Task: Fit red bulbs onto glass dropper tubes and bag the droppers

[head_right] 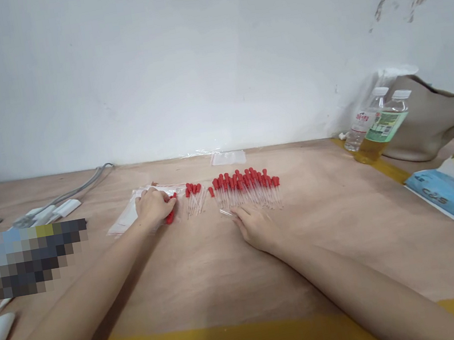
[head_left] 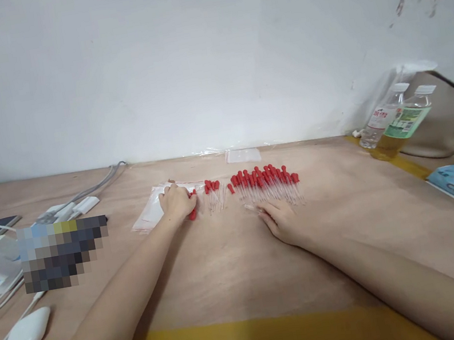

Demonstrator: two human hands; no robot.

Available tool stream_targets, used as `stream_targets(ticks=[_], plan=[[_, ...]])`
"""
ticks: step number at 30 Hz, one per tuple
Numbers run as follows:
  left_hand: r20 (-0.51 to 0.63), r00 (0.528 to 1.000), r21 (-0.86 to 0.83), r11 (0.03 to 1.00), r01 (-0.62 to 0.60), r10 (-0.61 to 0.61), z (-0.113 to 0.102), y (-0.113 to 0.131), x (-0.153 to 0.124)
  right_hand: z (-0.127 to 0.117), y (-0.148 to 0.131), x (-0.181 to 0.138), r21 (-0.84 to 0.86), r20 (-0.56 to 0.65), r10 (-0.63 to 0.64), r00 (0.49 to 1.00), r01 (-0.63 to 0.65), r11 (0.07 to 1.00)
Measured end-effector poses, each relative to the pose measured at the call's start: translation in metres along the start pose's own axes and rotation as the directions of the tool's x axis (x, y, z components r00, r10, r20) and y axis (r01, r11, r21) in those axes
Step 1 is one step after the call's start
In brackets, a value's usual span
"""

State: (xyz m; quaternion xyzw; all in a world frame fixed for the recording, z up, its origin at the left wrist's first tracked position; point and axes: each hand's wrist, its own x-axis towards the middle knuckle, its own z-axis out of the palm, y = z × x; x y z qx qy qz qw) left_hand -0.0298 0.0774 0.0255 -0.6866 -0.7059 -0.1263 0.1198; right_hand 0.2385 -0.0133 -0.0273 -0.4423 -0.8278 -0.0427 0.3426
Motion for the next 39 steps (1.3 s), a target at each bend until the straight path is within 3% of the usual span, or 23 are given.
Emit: stream_targets(ticks=[4,7,10,12,14,17,23,32,39], plan=[[0.057,0.997,-0.046,0.997,0.062,-0.059,-0.005,0.001,0.004,-0.003,-0.003,0.002,0.022,0.026,-0.012,1.0,0.012,1.0],[-0.054,0.998,-0.152,0.988,0.033,-0.042,-0.012,0.006,-0.006,-0.003,-0.002,0.002,0.013,0.002,-0.003,1.0,0.003,1.0],[-0.167,0.965,-0.292,0.924,-0.246,0.204,-0.021,0.016,-0.034,-0.004,-0.001,0.001,0.018,0.005,0.004,1.0,-0.004,1.0],[-0.167,0.895,-0.363,0.818,-0.446,0.414,-0.025,0.024,-0.056,-0.004,-0.001,0.0,0.031,0.0,0.013,1.0,-0.013,0.999],[-0.117,0.859,-0.414,0.762,-0.498,0.499,-0.024,0.033,-0.076,-0.004,-0.001,0.0,0.042,-0.002,0.021,1.0,-0.021,0.999],[-0.063,0.858,-0.493,0.732,-0.471,0.51,-0.016,0.042,-0.091,-0.003,-0.001,0.0,0.048,0.002,0.023,1.0,-0.024,0.999],[-0.13,0.824,-0.63,0.596,-0.498,0.551,0.0,0.051,-0.087,-0.004,-0.002,0.001,0.057,0.027,-0.026,0.999,0.024,0.998],[-0.088,0.896,-0.783,0.526,-0.332,0.435,0.0,0.058,-0.096,-0.008,-0.009,0.0,0.061,-0.023,-0.084,0.996,0.085,0.995],[0.014,0.9,-0.895,0.406,-0.183,0.436,0.003,0.057,-0.097,-0.008,-0.011,-0.001,0.103,-0.008,-0.124,0.992,0.124,0.987]])
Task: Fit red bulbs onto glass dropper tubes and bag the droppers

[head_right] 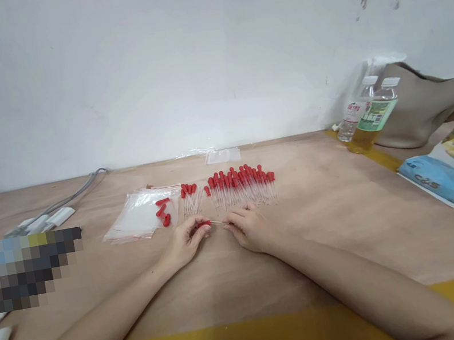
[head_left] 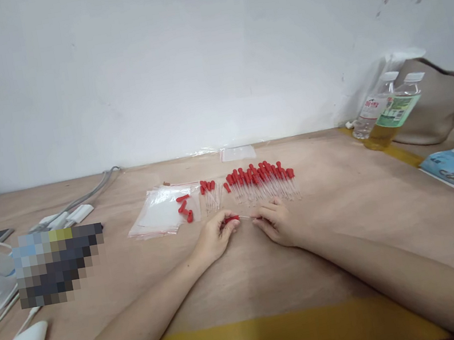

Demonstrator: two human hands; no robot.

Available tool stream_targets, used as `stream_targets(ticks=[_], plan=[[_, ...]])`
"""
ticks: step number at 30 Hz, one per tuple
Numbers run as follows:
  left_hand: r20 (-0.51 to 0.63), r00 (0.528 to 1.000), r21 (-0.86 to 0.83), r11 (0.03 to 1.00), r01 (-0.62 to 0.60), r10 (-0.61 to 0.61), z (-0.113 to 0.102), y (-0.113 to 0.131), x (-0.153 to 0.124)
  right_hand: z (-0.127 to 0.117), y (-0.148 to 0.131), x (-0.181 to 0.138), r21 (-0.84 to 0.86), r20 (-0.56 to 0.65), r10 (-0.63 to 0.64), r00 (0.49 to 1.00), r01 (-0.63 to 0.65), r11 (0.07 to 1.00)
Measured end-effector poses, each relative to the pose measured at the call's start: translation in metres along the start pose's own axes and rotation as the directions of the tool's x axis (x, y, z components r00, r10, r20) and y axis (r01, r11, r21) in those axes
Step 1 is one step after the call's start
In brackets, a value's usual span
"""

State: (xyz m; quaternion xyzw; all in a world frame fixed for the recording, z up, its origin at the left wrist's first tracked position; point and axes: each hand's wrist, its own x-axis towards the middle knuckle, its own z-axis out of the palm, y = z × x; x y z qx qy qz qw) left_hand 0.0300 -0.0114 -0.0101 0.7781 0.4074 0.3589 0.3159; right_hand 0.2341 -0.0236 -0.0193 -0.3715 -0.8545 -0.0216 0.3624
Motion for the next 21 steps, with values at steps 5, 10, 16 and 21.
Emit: stream_targets(ticks=[5,10,16,21], plan=[[0.08,0.997,-0.011,1.0,-0.006,0.006,-0.002,0.002,-0.003,-0.002,0.006,0.0,0.054,0.058,-0.046,0.997,0.043,0.998],[0.136,0.989,0.114,0.991,-0.073,0.057,-0.004,0.006,-0.006,-0.005,0.012,0.003,-0.024,0.117,-0.127,0.985,0.13,0.991],[0.144,0.979,0.255,0.951,-0.175,0.141,-0.004,0.009,-0.006,-0.006,0.002,0.006,-0.135,0.108,-0.145,0.983,0.159,0.978],[0.17,0.962,0.278,0.926,-0.256,0.215,-0.004,0.01,-0.007,-0.002,-0.006,0.007,-0.146,0.12,-0.137,0.983,0.154,0.977]])
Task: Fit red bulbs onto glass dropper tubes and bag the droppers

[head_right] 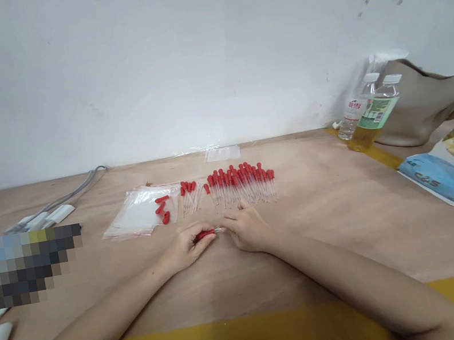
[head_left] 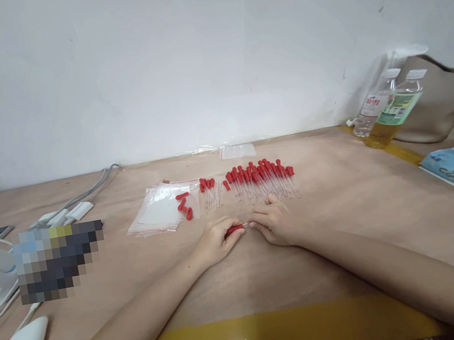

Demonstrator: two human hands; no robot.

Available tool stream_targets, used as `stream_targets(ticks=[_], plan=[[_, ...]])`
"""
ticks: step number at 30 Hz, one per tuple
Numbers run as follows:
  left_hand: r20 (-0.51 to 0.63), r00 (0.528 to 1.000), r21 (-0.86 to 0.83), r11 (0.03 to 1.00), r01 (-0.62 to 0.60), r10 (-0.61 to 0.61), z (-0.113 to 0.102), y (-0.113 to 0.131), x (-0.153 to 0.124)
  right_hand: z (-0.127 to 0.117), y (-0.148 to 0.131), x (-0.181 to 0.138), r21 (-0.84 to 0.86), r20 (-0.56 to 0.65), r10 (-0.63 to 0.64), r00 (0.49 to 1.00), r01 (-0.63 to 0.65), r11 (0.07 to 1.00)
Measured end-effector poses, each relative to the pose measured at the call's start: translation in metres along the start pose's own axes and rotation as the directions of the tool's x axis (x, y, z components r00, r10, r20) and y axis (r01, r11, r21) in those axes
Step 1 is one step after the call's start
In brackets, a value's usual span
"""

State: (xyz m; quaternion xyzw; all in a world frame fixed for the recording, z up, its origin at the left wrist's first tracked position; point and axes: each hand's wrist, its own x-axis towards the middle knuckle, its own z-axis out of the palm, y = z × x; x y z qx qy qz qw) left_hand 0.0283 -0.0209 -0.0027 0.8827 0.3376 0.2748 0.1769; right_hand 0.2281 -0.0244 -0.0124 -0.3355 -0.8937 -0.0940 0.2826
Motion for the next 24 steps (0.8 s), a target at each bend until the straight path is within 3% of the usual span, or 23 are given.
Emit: stream_targets(ticks=[11,15,17,20,22,24], plan=[[-0.014,0.995,0.076,0.992,-0.099,0.101,0.0,-0.012,0.004,0.002,-0.006,0.01,0.087,0.115,0.086,0.99,-0.096,0.992],[-0.029,0.99,0.14,0.981,-0.135,0.14,-0.012,-0.012,0.006,-0.008,-0.007,0.02,0.041,0.171,0.095,0.981,-0.103,0.994],[-0.086,0.989,0.212,0.972,-0.097,0.117,-0.024,-0.015,0.005,-0.013,-0.005,0.028,0.049,0.234,0.167,0.958,-0.183,0.982],[-0.264,0.964,0.353,0.931,0.09,0.007,-0.046,-0.03,0.001,-0.014,0.007,0.048,0.089,0.26,0.428,0.866,-0.462,0.882],[-0.407,0.907,0.391,0.876,0.282,-0.111,-0.057,-0.047,-0.002,-0.008,0.017,0.065,0.086,0.228,0.614,0.756,-0.644,0.76],[-0.46,0.863,0.391,0.824,0.41,-0.21,-0.064,-0.063,-0.005,0.001,0.025,0.083,0.027,0.198,0.743,0.64,-0.761,0.648]])
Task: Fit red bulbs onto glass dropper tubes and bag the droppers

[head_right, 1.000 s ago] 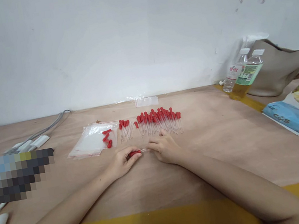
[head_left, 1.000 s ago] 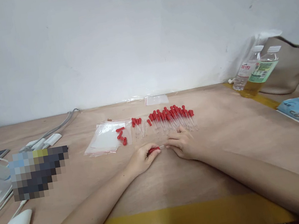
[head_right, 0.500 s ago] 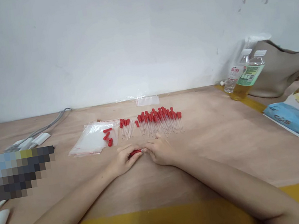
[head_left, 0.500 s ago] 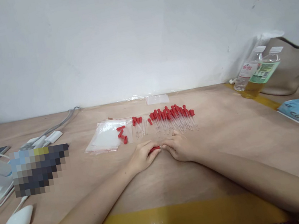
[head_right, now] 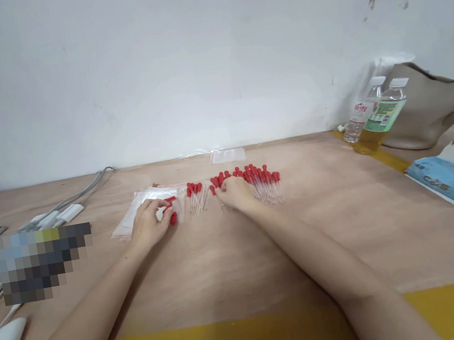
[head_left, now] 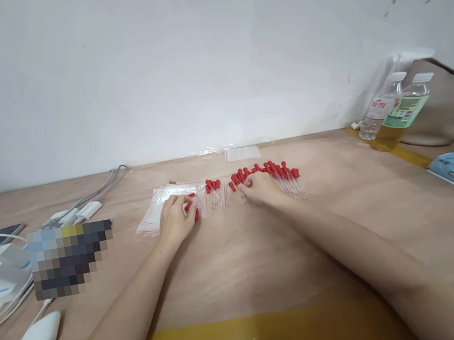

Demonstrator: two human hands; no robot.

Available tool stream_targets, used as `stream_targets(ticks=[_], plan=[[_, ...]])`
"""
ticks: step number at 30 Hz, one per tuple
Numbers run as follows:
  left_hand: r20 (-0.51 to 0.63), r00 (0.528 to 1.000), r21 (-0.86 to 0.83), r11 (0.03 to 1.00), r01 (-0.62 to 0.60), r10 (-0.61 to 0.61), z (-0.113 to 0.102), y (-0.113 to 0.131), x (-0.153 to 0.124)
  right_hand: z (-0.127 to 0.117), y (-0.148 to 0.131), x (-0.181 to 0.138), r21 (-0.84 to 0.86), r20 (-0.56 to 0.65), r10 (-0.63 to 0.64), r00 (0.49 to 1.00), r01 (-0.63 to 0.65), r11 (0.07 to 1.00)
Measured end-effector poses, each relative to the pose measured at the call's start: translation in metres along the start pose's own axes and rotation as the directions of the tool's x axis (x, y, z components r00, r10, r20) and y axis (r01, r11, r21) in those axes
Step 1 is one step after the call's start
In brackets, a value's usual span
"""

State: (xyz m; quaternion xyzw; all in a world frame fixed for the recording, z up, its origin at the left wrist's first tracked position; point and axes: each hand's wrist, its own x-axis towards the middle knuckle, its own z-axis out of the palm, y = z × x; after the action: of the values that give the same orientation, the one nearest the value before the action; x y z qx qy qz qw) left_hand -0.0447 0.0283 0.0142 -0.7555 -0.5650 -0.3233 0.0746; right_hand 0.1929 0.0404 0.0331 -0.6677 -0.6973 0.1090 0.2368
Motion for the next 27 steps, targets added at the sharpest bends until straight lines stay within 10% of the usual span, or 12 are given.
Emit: stream_targets(ticks=[17,27], plan=[[0.16,0.98,-0.068,0.989,0.131,-0.119,0.007,-0.003,-0.003,0.039,-0.025,0.032,-0.146,-0.047,0.187,0.981,-0.192,0.971],[0.145,0.985,-0.072,0.992,0.107,-0.096,0.008,-0.003,-0.004,0.04,-0.039,0.026,-0.163,-0.071,0.054,0.996,-0.065,0.984]])
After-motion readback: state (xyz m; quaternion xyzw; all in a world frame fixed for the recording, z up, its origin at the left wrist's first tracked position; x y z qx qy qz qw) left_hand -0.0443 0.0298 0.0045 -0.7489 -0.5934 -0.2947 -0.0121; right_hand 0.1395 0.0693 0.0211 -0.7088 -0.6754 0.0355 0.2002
